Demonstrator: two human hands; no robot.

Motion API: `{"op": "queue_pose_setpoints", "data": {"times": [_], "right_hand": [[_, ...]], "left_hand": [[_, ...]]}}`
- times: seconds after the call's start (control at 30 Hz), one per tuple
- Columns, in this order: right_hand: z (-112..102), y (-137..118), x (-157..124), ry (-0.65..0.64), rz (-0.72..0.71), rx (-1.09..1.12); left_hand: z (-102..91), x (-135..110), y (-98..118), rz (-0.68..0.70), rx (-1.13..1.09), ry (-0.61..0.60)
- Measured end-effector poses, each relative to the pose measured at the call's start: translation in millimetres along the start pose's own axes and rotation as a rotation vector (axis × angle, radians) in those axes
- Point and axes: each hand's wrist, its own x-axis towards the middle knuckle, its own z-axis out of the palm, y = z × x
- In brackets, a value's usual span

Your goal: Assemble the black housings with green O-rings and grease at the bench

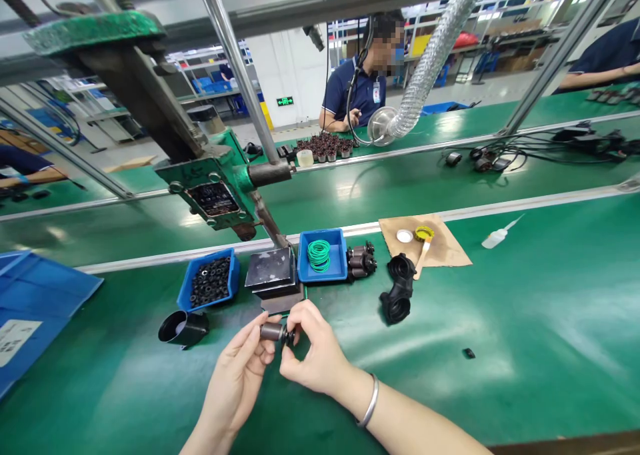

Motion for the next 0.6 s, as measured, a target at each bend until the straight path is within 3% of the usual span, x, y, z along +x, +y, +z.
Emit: {"op": "queue_pose_setpoints", "data": {"times": [0.27,0.4,0.53,0.6], "right_hand": [[2,3,0,0.011,0.155,0.281],[1,2,-2,-0.063,0.176,0.286],[0,4,-4,-0.116,0.196,0.369],[-2,5,-4,-0.111,0.189,0.376]], "left_hand": [[0.6,-6,4,0.069,0.041,-0.136],[0.2,-14,3,0.074,0.060,-0.109],[-23.2,-17,1,0.094,0.169,-0.169],[-44.2,-9,2,0.213,0.353,-0.130]]}}
